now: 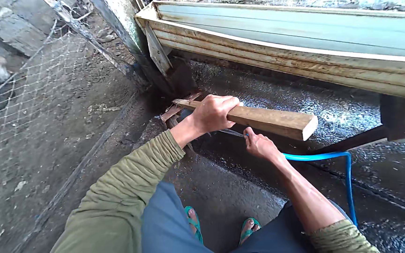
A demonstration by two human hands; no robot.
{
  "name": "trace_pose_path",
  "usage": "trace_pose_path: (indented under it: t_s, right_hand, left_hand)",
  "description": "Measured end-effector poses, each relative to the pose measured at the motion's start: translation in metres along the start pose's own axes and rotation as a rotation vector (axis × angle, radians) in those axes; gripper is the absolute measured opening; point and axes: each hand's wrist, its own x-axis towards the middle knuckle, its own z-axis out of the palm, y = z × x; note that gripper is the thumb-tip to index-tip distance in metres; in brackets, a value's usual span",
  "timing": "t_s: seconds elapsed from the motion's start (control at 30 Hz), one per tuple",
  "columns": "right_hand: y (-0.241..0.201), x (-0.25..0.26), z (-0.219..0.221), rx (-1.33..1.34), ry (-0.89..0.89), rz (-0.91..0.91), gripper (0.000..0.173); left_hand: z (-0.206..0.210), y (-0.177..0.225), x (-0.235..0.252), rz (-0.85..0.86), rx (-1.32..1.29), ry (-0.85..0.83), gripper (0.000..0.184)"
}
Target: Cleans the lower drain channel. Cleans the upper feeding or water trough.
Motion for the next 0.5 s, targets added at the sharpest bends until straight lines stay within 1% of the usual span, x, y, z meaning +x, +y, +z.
trace_pose_path:
  t_s: [0.13,0.37,0.5]
  right_hand:
    - [0.0015,0.0011,0.0004,0.035,0.031,-0.013,0.044]
    - [0.0015,0.0030,-0.0024,0.007,-0.054,-0.040,0.042]
    - [0.0022,0.0042,-0.0015,-0.020,-0.073,-0.037,0.040]
  left_hand:
    - [0.0005,0.0003,-0.0013,0.021,0.002,0.000,0.017]
    - [0.0012,0.0016,-0.0049,0.006,-0.022,0.005,0.016]
    - [0.0010,0.0006,-0.0059,0.005,-0.026,-0.001,0.016]
